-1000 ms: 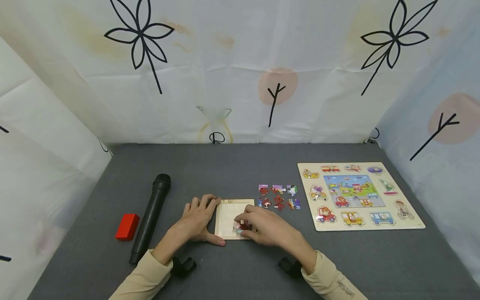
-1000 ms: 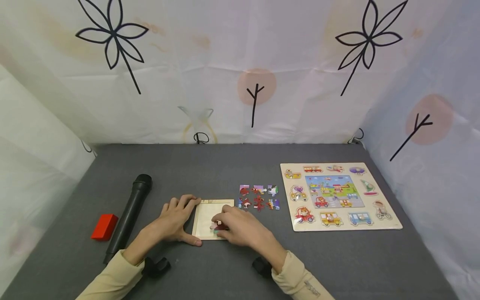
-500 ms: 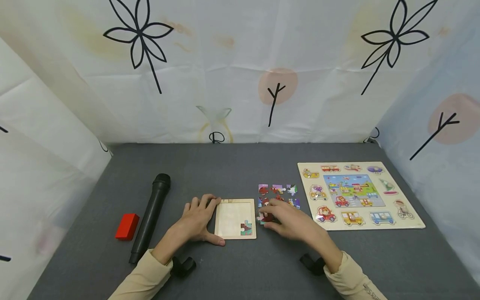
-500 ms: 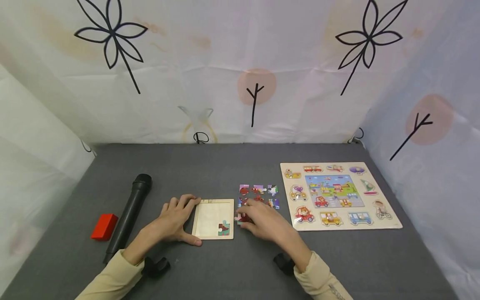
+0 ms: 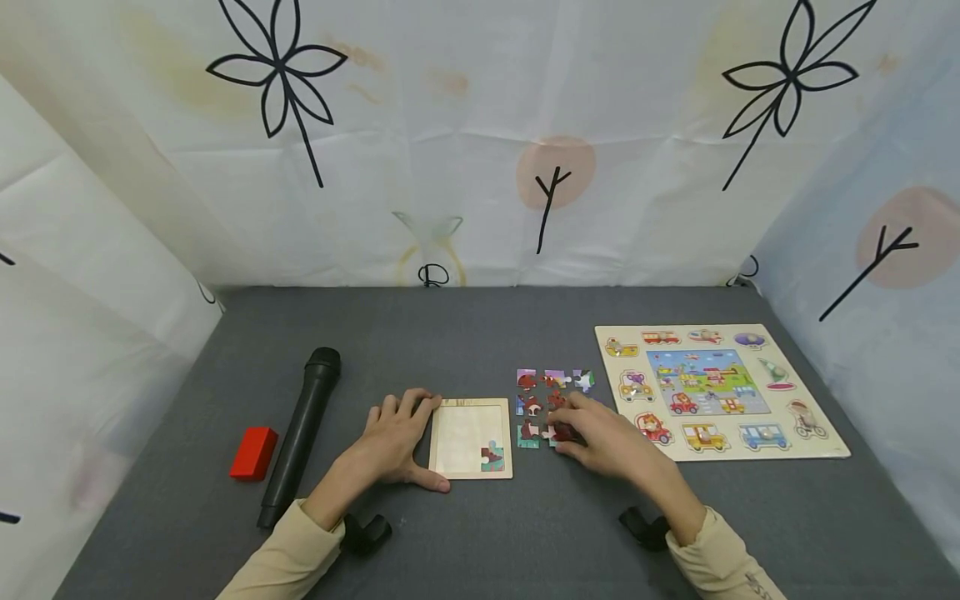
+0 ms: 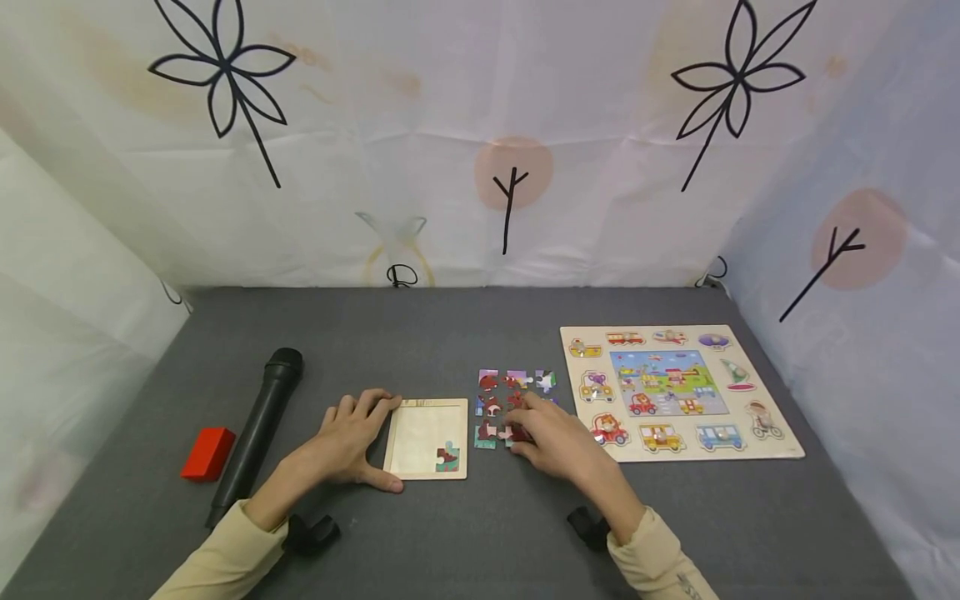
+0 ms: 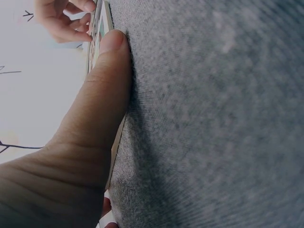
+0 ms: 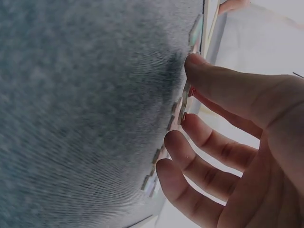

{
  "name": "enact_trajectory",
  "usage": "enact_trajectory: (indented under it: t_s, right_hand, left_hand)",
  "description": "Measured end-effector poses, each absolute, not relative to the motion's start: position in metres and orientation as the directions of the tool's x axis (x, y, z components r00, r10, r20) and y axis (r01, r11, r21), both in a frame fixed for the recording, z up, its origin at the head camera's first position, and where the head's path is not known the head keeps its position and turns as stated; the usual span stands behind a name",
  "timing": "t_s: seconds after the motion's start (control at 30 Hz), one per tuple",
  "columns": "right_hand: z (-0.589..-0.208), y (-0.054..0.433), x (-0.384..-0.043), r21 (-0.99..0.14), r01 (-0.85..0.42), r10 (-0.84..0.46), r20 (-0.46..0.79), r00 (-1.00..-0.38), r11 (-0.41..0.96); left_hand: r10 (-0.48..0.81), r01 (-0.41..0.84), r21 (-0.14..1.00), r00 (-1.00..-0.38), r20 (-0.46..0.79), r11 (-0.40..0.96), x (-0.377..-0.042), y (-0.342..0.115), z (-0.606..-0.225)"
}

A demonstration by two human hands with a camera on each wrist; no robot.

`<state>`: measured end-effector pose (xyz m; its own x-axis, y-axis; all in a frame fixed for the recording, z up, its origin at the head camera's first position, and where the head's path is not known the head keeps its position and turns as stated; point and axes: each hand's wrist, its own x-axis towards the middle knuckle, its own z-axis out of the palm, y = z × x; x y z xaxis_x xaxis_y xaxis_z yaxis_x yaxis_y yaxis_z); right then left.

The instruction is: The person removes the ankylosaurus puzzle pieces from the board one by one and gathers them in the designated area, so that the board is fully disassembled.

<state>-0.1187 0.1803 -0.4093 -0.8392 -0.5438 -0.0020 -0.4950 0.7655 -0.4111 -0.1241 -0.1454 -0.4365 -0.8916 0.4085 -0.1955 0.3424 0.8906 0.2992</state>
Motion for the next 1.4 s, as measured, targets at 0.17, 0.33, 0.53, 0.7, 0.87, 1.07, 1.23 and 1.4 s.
enact_trajectory:
  t_s: [0.17,0.33,0.53,0.7,0.87,1.07,1.23,1.4]
  right_hand:
    - [-0.413,0.182,-0.118,-0.398,-0.490,-0.541,-0.020,-0.841,0.776]
    - [-0.416,0.183,-0.118,-0.398,-0.491,-0.539,-0.011,-0.842,0.775]
    - [-0.416,0.183,-0.118,-0.403,-0.490,-0.538,-0.006,-0.843,0.773]
    - [-0.414,0.182,-0.117,-0.398,-0.487,-0.532,-0.003,-0.847,0.778]
    - [-0.412,0.177,-0.116,-0.403,-0.483,-0.530,-0.005,-0.848,0.777]
    - [-0.408,0.167,-0.117,-0.412,-0.504,-0.553,0.002,-0.833,0.759]
    - [-0.406,0.155,-0.116,-0.409,-0.555,-0.597,0.029,-0.802,0.725]
    - [-0.406,0.141,-0.113,-0.406,-0.577,-0.624,0.020,-0.781,0.709]
  left_hand:
    - [0.408,0.342,0.296,-0.891,-0.200,0.892,-0.124,-0.145,-0.436]
    - [0.408,0.343,0.293,-0.892,-0.197,0.892,-0.124,-0.145,-0.435]
    - [0.406,0.343,0.293,-0.893,-0.194,0.893,-0.124,-0.145,-0.435]
    - [0.406,0.343,0.291,-0.893,-0.194,0.893,-0.124,-0.145,-0.436]
    - [0.408,0.346,0.288,-0.892,-0.194,0.893,-0.124,-0.145,-0.436]
    - [0.409,0.348,0.283,-0.892,-0.195,0.894,-0.124,-0.146,-0.437]
    - [0.409,0.348,0.286,-0.892,-0.192,0.893,-0.124,-0.146,-0.437]
    - [0.407,0.344,0.289,-0.892,-0.197,0.893,-0.124,-0.146,-0.437]
